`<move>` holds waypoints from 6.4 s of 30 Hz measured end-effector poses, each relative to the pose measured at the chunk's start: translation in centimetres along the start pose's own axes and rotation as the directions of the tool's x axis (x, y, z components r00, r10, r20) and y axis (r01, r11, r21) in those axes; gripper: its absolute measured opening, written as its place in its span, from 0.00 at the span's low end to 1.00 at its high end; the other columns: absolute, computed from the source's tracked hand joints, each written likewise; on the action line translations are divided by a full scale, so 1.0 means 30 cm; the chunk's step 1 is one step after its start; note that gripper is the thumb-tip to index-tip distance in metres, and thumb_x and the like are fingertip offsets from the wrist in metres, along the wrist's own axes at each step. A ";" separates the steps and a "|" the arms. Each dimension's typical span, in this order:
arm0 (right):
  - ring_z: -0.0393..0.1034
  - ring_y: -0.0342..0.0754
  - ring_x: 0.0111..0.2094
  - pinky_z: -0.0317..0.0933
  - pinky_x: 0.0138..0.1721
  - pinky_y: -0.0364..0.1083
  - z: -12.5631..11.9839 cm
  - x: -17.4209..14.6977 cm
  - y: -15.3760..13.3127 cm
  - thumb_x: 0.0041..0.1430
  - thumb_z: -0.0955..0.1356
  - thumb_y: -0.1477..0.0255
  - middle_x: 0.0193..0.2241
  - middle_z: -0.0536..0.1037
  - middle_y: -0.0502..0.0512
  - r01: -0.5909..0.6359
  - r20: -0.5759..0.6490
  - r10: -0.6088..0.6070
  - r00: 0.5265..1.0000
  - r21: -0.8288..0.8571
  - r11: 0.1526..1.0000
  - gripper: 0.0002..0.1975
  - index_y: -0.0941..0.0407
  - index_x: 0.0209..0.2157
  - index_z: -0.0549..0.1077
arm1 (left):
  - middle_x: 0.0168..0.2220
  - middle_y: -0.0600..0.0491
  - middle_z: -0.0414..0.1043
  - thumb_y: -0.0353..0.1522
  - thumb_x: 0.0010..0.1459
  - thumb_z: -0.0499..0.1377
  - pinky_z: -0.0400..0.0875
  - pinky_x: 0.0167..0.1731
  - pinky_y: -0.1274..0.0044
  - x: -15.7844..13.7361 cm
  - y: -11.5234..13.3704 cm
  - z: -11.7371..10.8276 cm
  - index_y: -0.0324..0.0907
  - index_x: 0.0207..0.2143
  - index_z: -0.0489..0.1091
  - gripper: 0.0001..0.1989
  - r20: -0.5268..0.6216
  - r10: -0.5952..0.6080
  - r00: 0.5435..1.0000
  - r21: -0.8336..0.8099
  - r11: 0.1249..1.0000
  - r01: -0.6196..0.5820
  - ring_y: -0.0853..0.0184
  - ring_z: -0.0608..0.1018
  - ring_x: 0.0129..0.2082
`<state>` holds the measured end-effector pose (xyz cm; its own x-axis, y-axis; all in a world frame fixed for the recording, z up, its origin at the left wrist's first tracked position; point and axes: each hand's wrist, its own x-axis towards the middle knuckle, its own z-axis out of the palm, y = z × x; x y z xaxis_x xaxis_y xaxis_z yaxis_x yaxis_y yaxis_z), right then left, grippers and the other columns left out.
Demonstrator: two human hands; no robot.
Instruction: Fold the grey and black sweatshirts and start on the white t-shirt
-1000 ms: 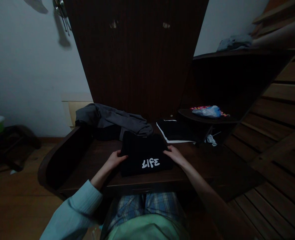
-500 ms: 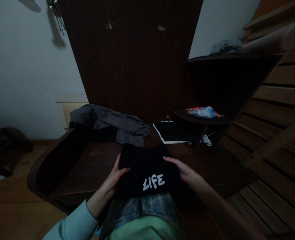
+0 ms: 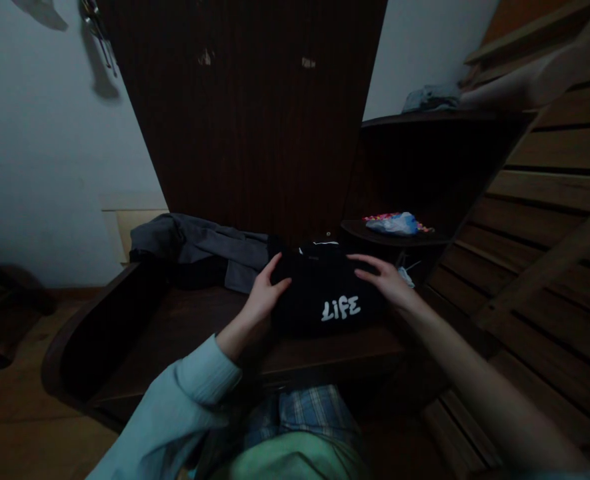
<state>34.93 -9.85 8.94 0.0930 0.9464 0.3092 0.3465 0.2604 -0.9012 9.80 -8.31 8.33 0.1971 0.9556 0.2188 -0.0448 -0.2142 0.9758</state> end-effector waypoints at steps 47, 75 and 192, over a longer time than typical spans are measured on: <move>0.62 0.57 0.48 0.54 0.44 0.53 0.124 0.412 0.336 0.59 0.54 0.66 0.46 0.69 0.67 -0.352 -0.251 0.277 0.927 -0.838 0.417 0.21 0.63 0.46 0.67 | 0.58 0.49 0.53 0.37 0.59 0.43 0.51 0.54 0.64 0.305 -0.381 0.299 0.42 0.53 0.56 0.21 0.249 0.097 0.964 0.763 0.593 -0.257 0.63 0.53 0.59; 0.56 0.51 0.49 0.47 0.48 0.48 0.462 0.273 0.268 0.54 0.54 0.78 0.45 0.70 0.58 -0.152 -0.332 -0.144 0.932 -0.720 0.677 0.20 0.57 0.44 0.68 | 0.39 0.47 0.69 0.26 0.51 0.49 0.62 0.45 0.71 0.223 -0.320 -0.441 0.38 0.36 0.67 0.11 -0.334 0.412 0.848 0.880 0.459 0.123 0.61 0.68 0.42; 0.62 0.47 0.31 0.57 0.35 0.45 0.681 0.258 0.277 0.43 0.61 0.70 0.29 0.62 0.50 0.078 -0.202 -0.152 0.968 -0.330 0.941 0.04 0.53 0.23 0.58 | 0.46 0.45 0.68 0.36 0.59 0.41 0.58 0.51 0.68 0.213 -0.401 -0.442 0.38 0.38 0.69 0.19 -0.328 0.310 0.892 0.797 0.598 0.086 0.61 0.67 0.48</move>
<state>19.46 3.55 -2.35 0.2260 0.8377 0.4973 0.6417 0.2561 -0.7230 -1.41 3.04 -2.00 -0.1597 0.8524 0.4978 0.7709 -0.2073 0.6023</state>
